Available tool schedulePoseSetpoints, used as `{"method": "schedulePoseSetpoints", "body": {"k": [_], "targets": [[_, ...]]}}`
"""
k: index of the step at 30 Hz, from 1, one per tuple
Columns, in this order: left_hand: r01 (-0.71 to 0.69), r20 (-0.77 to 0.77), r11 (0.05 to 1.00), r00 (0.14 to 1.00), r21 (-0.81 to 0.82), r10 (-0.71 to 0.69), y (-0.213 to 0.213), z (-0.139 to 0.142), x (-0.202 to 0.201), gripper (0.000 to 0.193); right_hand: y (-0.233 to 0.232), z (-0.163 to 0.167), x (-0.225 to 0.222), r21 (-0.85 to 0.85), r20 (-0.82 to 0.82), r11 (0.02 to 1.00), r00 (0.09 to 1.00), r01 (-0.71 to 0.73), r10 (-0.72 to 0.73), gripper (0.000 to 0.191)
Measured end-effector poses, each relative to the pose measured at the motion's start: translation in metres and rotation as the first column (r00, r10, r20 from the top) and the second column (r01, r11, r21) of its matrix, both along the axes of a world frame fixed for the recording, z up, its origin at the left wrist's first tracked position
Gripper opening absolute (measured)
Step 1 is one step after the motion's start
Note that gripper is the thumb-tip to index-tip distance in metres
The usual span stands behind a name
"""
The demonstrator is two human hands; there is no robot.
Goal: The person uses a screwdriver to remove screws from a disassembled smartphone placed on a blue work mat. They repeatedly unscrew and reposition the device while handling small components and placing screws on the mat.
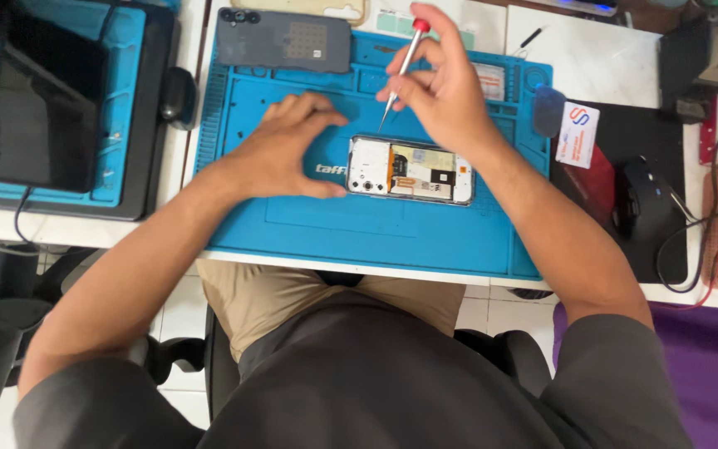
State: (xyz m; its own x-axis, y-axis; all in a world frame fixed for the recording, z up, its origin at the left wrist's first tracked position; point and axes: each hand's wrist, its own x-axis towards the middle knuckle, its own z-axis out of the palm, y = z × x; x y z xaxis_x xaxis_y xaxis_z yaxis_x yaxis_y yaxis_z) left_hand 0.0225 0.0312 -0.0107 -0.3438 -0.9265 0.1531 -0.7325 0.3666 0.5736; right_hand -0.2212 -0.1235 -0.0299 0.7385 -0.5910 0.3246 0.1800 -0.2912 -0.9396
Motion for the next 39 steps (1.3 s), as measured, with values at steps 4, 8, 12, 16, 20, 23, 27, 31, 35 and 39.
{"method": "schedulePoseSetpoints", "body": {"k": [4, 8, 12, 16, 20, 23, 27, 31, 35, 39], "targets": [[0.014, 0.097, 1.0, 0.995, -0.004, -0.014, 0.001, -0.008, -0.01, 0.091, 0.033, -0.001, 0.005, -0.181, -0.014, 0.983, 1.0, -0.018, 0.015, 0.066], [0.014, 0.108, 0.999, 0.994, -0.041, -0.009, 0.0, -0.009, -0.011, 0.091, 0.048, 0.0, 0.007, -0.299, -0.049, 0.954, 0.999, -0.035, 0.021, 0.065], [0.008, 0.107, 0.999, 0.994, -0.036, -0.004, 0.001, -0.01, -0.011, 0.091, 0.053, -0.001, 0.008, -0.311, -0.056, 0.949, 0.998, -0.046, 0.03, 0.063], [0.01, 0.109, 0.999, 0.994, -0.04, -0.006, 0.001, -0.01, -0.011, 0.091, 0.053, -0.002, 0.011, -0.313, -0.047, 0.947, 0.997, -0.069, 0.057, 0.062], [0.013, 0.106, 0.999, 0.994, -0.049, -0.007, 0.001, -0.01, -0.011, 0.092, 0.052, -0.002, 0.011, -0.288, -0.049, 0.953, 0.996, -0.09, 0.079, 0.062], [0.007, 0.109, 0.999, 0.994, -0.037, -0.003, 0.001, -0.01, -0.011, 0.091, 0.053, -0.002, 0.011, -0.308, -0.06, 0.948, 0.996, -0.078, 0.062, 0.064], [0.01, 0.104, 0.999, 0.995, -0.042, -0.006, 0.001, -0.009, -0.011, 0.092, 0.055, -0.001, 0.012, -0.35, -0.068, 0.934, 0.996, -0.071, 0.05, 0.065], [0.009, 0.104, 1.0, 0.995, -0.026, -0.006, 0.001, -0.009, -0.011, 0.092, 0.057, 0.003, 0.016, -0.44, 0.003, 0.898, 1.0, -0.015, 0.018, 0.062], [0.009, 0.088, 0.999, 0.996, -0.037, -0.006, 0.001, -0.009, -0.011, 0.09, 0.061, 0.01, 0.018, -0.563, 0.033, 0.824, 0.999, 0.053, -0.041, 0.058], [0.015, 0.089, 0.998, 0.996, -0.061, -0.01, 0.001, -0.01, -0.011, 0.085, 0.07, 0.013, 0.019, -0.577, 0.006, 0.814, 0.996, 0.073, -0.085, 0.051]]}}
